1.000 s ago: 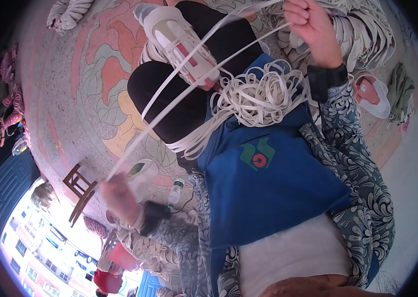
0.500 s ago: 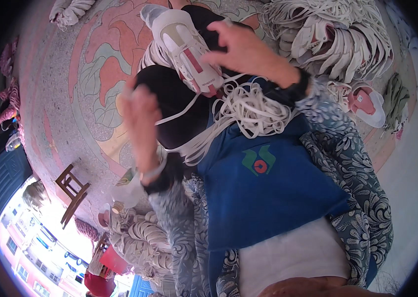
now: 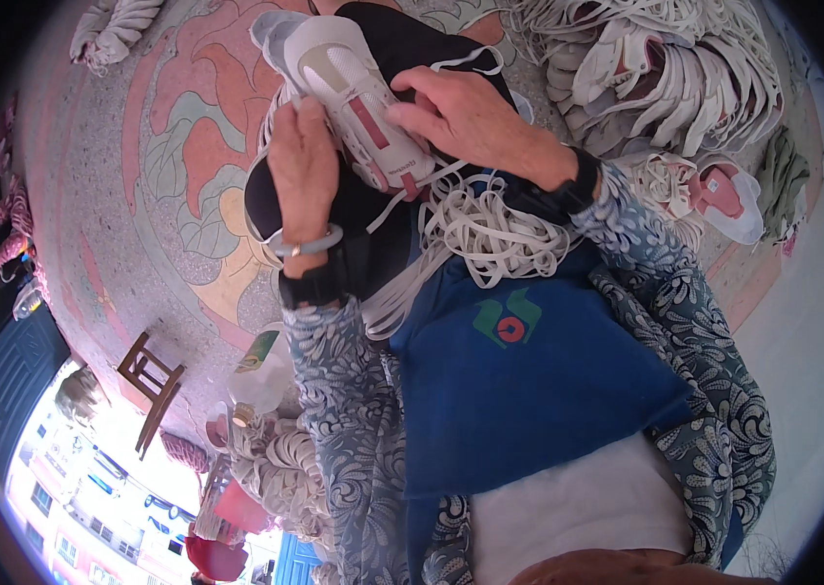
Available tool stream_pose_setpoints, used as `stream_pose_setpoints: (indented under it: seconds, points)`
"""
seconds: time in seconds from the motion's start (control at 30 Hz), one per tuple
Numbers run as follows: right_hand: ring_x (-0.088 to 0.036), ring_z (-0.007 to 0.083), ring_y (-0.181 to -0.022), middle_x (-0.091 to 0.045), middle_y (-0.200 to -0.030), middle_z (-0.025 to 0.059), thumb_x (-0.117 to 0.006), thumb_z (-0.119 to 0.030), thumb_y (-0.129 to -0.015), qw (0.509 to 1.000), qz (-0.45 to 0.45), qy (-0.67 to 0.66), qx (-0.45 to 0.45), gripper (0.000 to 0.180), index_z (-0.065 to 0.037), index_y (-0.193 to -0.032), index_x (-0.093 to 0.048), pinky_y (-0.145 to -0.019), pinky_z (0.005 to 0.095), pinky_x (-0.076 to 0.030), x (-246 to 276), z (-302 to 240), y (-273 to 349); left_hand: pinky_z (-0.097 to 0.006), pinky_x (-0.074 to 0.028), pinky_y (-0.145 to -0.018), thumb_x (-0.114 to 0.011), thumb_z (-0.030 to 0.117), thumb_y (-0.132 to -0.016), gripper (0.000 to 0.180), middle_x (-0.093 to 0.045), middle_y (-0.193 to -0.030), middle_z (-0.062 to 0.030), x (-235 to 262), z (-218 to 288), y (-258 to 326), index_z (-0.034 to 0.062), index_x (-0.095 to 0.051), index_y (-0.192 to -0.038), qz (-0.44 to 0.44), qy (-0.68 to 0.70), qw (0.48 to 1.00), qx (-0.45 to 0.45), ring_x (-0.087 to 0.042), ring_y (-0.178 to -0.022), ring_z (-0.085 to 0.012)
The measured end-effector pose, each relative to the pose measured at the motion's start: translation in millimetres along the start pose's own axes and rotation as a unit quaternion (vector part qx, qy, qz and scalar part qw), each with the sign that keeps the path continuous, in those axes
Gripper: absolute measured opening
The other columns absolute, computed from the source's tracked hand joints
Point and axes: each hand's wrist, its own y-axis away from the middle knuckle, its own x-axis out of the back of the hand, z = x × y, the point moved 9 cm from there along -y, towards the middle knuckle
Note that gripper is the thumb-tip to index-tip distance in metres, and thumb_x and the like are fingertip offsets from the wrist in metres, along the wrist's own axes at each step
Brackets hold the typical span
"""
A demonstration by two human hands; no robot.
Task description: The person sits on the floor and threads long white shoelaces through the eyelets of a white sneaker. They pull the laces tight and adjust the shoe repeatedly, handling the laces and shoe by hand.
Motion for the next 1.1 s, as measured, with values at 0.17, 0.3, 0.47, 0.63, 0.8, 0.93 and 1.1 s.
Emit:
stream_pose_setpoints:
  seconds: [0.17, 0.3, 0.47, 0.63, 0.8, 0.93, 1.1]
  points:
    - [-0.063, 0.0281, -0.067, -0.064, -0.076, 0.0154, -0.056, -0.026, -0.093, 0.931, -0.239, -0.263, 0.077, 0.027, -0.002, -0.106, -0.06, -0.062, 0.0379, -0.049, 1, -75, 36, -0.028, -0.045, -0.06, -0.061, 0.041, -0.09, 0.05, -0.059, -0.086, -0.0078, 2, 18, 18, -0.0036, -0.052, -0.112, -0.043, 0.078, 0.993, 0.075, -0.054, -0.07, -0.0167]
    - [-0.063, 0.0269, -0.067, -0.063, -0.077, 0.0142, -0.056, -0.024, -0.094, 0.98, -0.162, -0.116, -0.018, 0.027, -0.003, -0.111, -0.057, -0.061, 0.0359, -0.048, -1, -19, 31, -0.036, -0.049, -0.08, -0.065, 0.048, -0.085, 0.064, -0.061, -0.103, -0.0197, -5, 26, 1, -0.0053, -0.05, -0.117, -0.019, -0.029, 0.999, -0.013, -0.06, -0.088, -0.0261]
    - [-0.065, 0.0367, -0.072, -0.064, -0.077, 0.0209, -0.069, -0.025, -0.078, 0.98, -0.163, 0.097, -0.055, 0.061, -0.001, -0.127, -0.041, -0.062, 0.0442, -0.051, -23, 8, 21, -0.041, -0.047, -0.086, -0.065, 0.053, -0.083, 0.072, -0.059, -0.107, -0.0277, -16, 5, -12, -0.0088, -0.048, -0.116, -0.027, -0.055, 0.998, 0.033, -0.061, -0.097, -0.0356]
    - [-0.065, 0.0381, -0.068, -0.063, -0.07, 0.023, -0.06, -0.012, -0.08, 0.975, -0.163, 0.141, -0.048, 0.038, 0.005, -0.111, -0.047, -0.058, 0.0464, -0.052, -48, 20, 18, -0.046, -0.046, -0.086, -0.064, 0.059, -0.081, 0.08, -0.056, -0.102, -0.0325, -4, -6, -8, -0.015, -0.045, -0.107, 0.056, -0.137, 0.989, 0.013, -0.058, -0.098, -0.045]
    - [-0.062, 0.041, -0.069, -0.062, -0.07, 0.0217, -0.056, -0.014, -0.086, 0.98, -0.173, 0.074, -0.07, 0.036, 0.001, -0.118, -0.047, -0.06, 0.0455, -0.05, -29, 10, 24, -0.047, -0.046, -0.083, -0.066, 0.055, -0.081, 0.076, -0.056, -0.1, -0.0328, -8, 6, -12, -0.0144, -0.047, -0.106, 0.066, -0.202, 0.977, -0.012, -0.058, -0.095, -0.0454]
    - [-0.061, 0.0282, -0.064, -0.06, -0.066, 0.0124, -0.051, -0.013, -0.091, 0.98, -0.186, -0.072, 0.008, 0.029, -0.001, -0.117, -0.05, -0.059, 0.035, -0.047, -6, -13, 33, -0.044, -0.047, -0.08, -0.063, 0.046, -0.087, 0.058, -0.061, -0.088, -0.025, 13, 22, 4, -0.0083, -0.055, -0.104, 0.1, -0.092, 0.991, -0.009, -0.06, -0.088, -0.0418]
    - [-0.058, 0.0163, -0.065, -0.059, -0.066, 0.007, -0.049, -0.019, -0.092, 0.916, -0.309, -0.213, -0.14, 0.03, 0.0, -0.115, -0.054, -0.061, 0.0301, -0.046, 14, -3, 61, -0.025, -0.04, -0.056, -0.053, 0.027, -0.096, 0.029, -0.06, -0.068, -0.005, 55, 24, 38, 0.0011, -0.064, -0.093, 0.086, 0.027, 0.993, 0.072, -0.054, -0.062, -0.0126]
